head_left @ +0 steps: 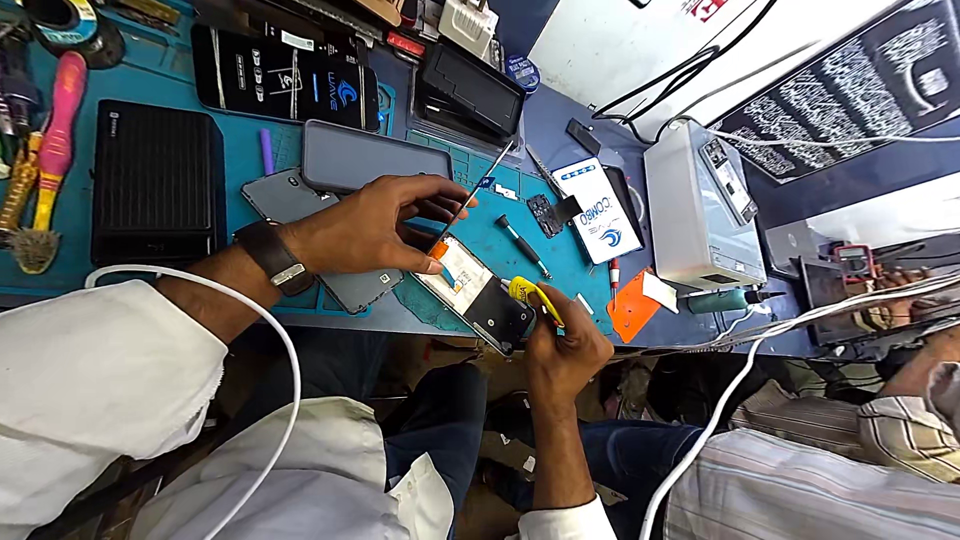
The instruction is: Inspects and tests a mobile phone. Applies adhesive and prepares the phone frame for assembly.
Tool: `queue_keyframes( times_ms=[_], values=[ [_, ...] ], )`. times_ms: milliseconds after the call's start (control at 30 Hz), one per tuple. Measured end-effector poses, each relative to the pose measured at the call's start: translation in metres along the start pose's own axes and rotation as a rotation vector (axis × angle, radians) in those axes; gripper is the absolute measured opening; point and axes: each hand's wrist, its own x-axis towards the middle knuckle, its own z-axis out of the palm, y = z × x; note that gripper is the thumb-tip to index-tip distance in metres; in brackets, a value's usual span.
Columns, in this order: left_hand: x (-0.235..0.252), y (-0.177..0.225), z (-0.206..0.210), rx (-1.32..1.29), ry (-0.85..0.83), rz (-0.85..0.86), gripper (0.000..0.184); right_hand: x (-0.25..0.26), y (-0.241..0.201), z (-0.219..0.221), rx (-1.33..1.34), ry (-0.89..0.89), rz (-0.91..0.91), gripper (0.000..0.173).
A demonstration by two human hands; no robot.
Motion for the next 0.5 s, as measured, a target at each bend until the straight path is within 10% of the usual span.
queue_keyframes(
  times_ms=[500],
  values=[
    [0.0004, -0.0011, 0.0005, 0.002, -0.002, 0.011, 0.072, -0.0060, 0.0049, -0.0074, -0.002, 0.011, 0.023, 0.015]
  ],
)
